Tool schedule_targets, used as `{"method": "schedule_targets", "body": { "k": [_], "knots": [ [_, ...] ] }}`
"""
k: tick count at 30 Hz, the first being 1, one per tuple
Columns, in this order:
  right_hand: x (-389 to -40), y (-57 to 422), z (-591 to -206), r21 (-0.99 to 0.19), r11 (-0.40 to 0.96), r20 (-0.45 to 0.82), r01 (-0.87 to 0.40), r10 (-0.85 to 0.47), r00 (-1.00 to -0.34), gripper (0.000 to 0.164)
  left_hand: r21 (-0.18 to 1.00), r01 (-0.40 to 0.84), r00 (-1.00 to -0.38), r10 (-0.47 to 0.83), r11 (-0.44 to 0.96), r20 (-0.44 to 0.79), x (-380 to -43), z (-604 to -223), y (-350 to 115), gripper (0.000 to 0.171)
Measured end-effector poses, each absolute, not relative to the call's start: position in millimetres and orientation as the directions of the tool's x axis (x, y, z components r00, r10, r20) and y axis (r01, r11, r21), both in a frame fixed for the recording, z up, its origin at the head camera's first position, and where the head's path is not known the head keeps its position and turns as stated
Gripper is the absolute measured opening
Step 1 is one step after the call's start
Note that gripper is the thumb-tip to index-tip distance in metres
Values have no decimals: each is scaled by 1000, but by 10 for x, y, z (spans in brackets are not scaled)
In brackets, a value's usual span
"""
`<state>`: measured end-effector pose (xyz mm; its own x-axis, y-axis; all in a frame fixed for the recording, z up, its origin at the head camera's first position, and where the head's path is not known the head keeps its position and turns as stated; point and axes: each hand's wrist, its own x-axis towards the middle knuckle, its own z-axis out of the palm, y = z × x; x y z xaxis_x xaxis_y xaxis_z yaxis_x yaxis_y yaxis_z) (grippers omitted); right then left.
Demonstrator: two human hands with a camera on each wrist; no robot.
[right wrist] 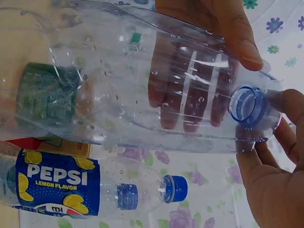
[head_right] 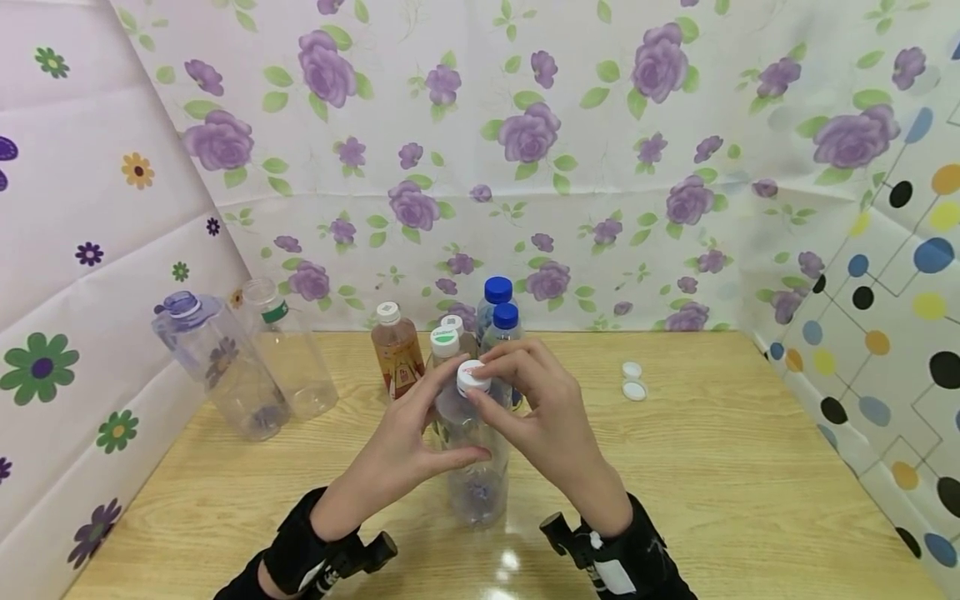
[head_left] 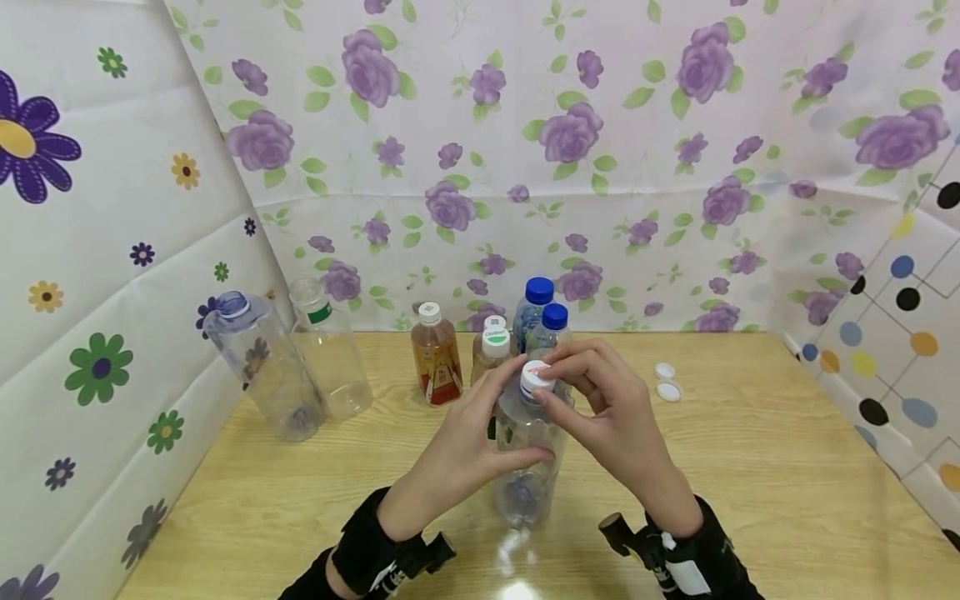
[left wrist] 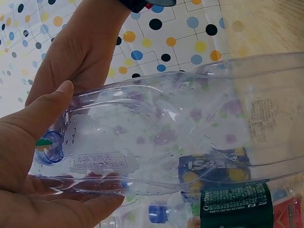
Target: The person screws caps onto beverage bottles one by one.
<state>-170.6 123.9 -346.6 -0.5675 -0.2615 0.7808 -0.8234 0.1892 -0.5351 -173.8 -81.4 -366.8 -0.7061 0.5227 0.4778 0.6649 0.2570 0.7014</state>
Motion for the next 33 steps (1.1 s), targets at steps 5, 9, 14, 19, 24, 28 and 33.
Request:
{"method": "schedule_targets", "body": {
  "k": [5,9,14,19,24,28,33],
  "knots": [
    [-1751,1292,-3381,-440,223,795,-870,-352,-493,19,704,661,-710,519,259,476,-1755,-3662,-824,98],
    [-1769,1353,-3220,-366,292,773,-884,-434,-463,25,699,667,-709,508,257,489,-1770,-3648,-839,100],
    [-1814,1438,-2985,-276,328,716,-903,-557,-421,27,690,673,-706,506,265,495,-1762,-3632,-843,100],
    [-1890,1507,-2777,-191,312,577,-931,-731,-364,29,692,671,-706,514,266,486,-1745,-3635,-844,98],
    [-1954,1522,-2675,-150,259,418,-954,-858,-299,35,698,674,-693,534,241,484,-1740,-3653,-840,97],
    [-1986,1507,-2660,-142,241,356,-960,-893,-277,38,698,677,-687,539,234,487,-1745,-3667,-830,98],
    [-2011,1485,-2641,-144,242,336,-960,-900,-277,36,689,682,-688,535,245,491,-1740,-3671,-820,99]
  ]
}}
